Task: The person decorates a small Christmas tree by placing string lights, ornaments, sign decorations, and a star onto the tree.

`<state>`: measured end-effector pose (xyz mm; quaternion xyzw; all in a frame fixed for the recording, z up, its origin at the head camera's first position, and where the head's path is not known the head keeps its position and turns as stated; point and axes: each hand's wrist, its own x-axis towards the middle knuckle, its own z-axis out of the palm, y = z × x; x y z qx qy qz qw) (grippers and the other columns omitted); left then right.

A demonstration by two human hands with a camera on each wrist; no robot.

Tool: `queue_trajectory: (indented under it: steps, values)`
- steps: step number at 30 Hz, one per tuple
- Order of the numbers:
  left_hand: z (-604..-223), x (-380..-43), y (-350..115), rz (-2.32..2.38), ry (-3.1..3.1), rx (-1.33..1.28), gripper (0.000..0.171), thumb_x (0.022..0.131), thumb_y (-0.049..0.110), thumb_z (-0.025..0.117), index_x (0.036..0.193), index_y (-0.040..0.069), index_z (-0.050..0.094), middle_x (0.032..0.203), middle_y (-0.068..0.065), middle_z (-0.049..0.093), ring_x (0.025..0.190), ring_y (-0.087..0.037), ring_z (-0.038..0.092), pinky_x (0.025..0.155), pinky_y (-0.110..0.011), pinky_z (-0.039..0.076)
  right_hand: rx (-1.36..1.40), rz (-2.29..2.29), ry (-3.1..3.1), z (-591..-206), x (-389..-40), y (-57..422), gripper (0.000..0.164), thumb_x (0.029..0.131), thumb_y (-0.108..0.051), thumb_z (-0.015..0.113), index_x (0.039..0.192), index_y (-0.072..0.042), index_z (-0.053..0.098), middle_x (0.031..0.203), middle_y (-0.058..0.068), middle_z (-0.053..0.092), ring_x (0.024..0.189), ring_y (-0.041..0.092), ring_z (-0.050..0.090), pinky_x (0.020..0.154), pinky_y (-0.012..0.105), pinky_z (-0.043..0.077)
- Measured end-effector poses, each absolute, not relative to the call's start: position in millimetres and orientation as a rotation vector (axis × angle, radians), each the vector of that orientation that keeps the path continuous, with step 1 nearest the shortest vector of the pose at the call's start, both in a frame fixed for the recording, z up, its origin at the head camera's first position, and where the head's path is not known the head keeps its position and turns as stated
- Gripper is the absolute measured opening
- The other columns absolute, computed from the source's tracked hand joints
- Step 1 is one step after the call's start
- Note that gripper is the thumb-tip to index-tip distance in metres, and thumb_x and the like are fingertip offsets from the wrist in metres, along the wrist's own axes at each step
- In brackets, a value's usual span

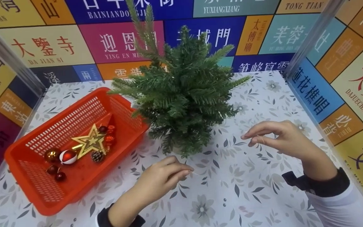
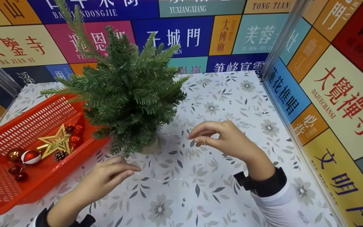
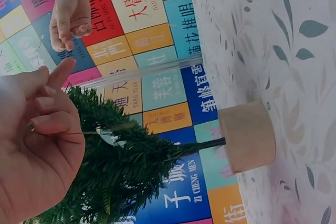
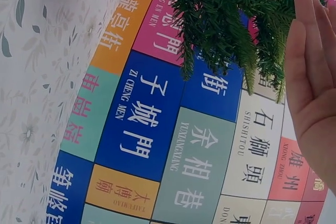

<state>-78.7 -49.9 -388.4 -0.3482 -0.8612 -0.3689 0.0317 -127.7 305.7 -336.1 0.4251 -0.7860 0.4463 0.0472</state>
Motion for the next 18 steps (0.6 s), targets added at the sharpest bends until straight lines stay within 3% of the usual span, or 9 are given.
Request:
queue_trajectory:
  steps: [6, 13, 18]
  values:
    - [-385, -76, -65, -1.174, -2.368, -1.009, 0.012, 0.090, 0.016, 0.067, 0.100, 0.018, 0.074, 0.083, 0.007, 0.066, 0.067, -0.003, 0.054, 0.059, -0.012, 0.045, 1.259, 1.504, -2.105, -350, -132, 303, 0.008, 0.087, 0.000, 0.066, 0.092, 0.003, 0.071, 0.110, 0.002, 0.072, 0.097, 0.009, 0.069, 0.080, 0.015, 0.055]
    - [-365, -73, -85, -1.239, -2.158, -0.911, 0.022, 0.078, -0.001, 0.074, 0.097, 0.012, 0.074, 0.078, 0.004, 0.066, 0.061, -0.004, 0.052, 0.054, -0.009, 0.044, 1.217, 1.660, -1.909, -356, -134, 298, 0.012, 0.084, 0.002, 0.069, 0.093, 0.010, 0.071, 0.102, 0.008, 0.074, 0.092, 0.012, 0.071, 0.080, 0.018, 0.056]
    - [-345, -70, -101, -1.227, -2.082, -0.856, 0.024, 0.076, -0.004, 0.076, 0.096, 0.011, 0.075, 0.080, 0.001, 0.069, 0.062, -0.004, 0.054, 0.054, -0.010, 0.045, 1.185, 1.793, -1.856, -359, -135, 298, 0.010, 0.083, 0.012, 0.064, 0.092, 0.016, 0.068, 0.101, 0.013, 0.073, 0.085, 0.015, 0.072, 0.074, 0.020, 0.057]
